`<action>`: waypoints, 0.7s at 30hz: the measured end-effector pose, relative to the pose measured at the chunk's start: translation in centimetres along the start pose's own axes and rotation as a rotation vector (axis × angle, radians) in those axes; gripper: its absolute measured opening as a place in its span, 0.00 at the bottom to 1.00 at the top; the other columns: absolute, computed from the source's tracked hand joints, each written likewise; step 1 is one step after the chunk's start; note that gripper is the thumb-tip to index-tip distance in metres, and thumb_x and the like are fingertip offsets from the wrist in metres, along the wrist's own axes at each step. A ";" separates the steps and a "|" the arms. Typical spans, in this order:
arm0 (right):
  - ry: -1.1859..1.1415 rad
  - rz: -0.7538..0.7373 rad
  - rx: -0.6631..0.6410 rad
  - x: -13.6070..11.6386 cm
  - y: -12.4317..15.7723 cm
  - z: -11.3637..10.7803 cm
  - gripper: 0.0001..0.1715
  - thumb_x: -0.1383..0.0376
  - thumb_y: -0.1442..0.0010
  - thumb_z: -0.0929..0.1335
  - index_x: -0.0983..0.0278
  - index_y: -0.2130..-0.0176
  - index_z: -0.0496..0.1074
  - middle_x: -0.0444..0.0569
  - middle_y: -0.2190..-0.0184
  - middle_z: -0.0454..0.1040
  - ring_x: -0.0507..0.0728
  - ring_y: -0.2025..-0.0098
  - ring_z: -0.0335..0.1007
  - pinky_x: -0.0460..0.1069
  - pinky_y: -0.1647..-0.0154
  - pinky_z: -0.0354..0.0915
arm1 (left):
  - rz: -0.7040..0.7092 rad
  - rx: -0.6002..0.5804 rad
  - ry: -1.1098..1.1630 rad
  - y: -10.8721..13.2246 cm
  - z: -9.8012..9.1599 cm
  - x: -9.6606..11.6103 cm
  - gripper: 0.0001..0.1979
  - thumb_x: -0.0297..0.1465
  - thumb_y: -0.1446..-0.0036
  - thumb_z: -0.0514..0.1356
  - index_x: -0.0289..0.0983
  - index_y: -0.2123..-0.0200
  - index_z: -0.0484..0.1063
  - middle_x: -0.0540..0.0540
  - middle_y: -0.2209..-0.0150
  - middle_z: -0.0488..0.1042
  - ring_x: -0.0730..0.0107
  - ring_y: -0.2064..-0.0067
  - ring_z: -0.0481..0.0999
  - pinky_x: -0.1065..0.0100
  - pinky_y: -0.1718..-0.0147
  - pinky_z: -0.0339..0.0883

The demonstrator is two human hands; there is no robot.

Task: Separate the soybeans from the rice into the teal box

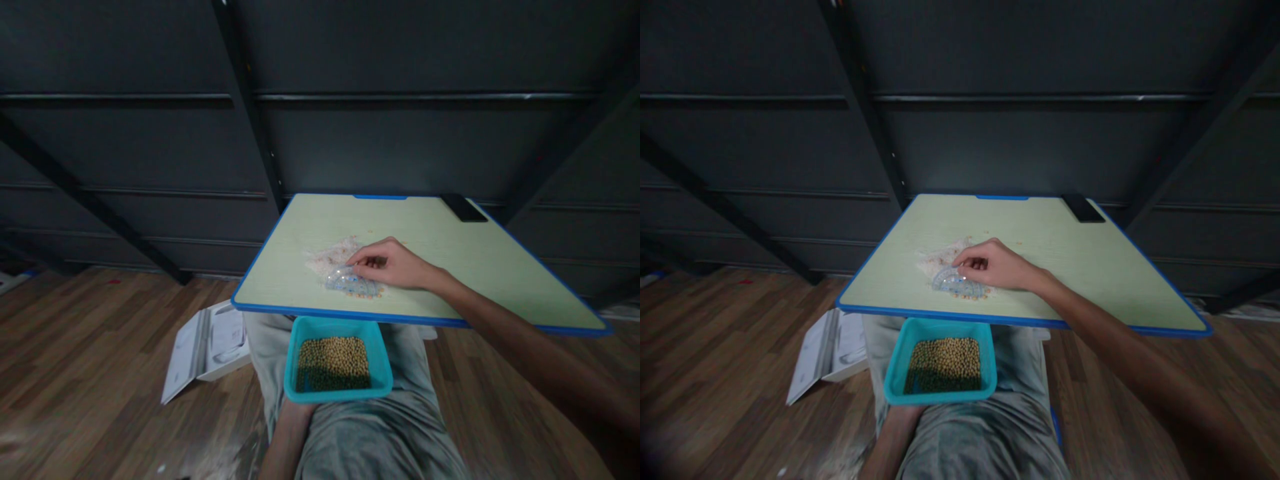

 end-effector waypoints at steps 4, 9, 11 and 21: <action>-0.015 -0.007 -0.030 -0.3 0.0 0.0 0.13 0.63 0.37 0.69 0.67 0.56 0.81 0.50 0.66 0.82 0.51 0.69 0.71 0.47 0.68 0.64 | -0.053 0.032 0.064 0.7 0.6 0.3 0.26 0.26 0.40 0.47 0.43 0.84 0.77 0.48 0.78 0.81 0.62 0.62 0.84 0.55 0.44 0.65; -0.027 -0.023 -0.052 -0.6 0.1 0.0 0.13 0.63 0.37 0.69 0.66 0.56 0.81 0.49 0.67 0.81 0.50 0.70 0.69 0.47 0.69 0.63 | -0.082 0.023 0.115 1.3 1.1 0.6 0.28 0.27 0.39 0.44 0.44 0.84 0.76 0.48 0.79 0.81 0.61 0.60 0.83 0.53 0.45 0.67; -0.034 -0.033 -0.054 -0.6 0.1 0.0 0.13 0.63 0.37 0.69 0.66 0.56 0.81 0.48 0.68 0.81 0.50 0.71 0.69 0.46 0.69 0.62 | -0.073 0.026 0.105 1.3 1.0 0.7 0.28 0.26 0.39 0.45 0.44 0.84 0.76 0.48 0.79 0.80 0.62 0.62 0.83 0.55 0.45 0.67; -0.064 -0.052 -0.052 -0.6 0.1 0.2 0.13 0.63 0.37 0.69 0.67 0.56 0.81 0.48 0.70 0.80 0.50 0.72 0.69 0.46 0.70 0.64 | -0.045 0.065 0.013 0.6 0.5 0.2 0.27 0.24 0.40 0.46 0.44 0.86 0.75 0.48 0.79 0.81 0.65 0.50 0.80 0.59 0.37 0.52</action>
Point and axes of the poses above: each hand's wrist, its own y-axis away from the middle knuckle, its own z-axis out of the palm, x = y × z, the point moved 1 cm from there along -y, towards the middle knuckle
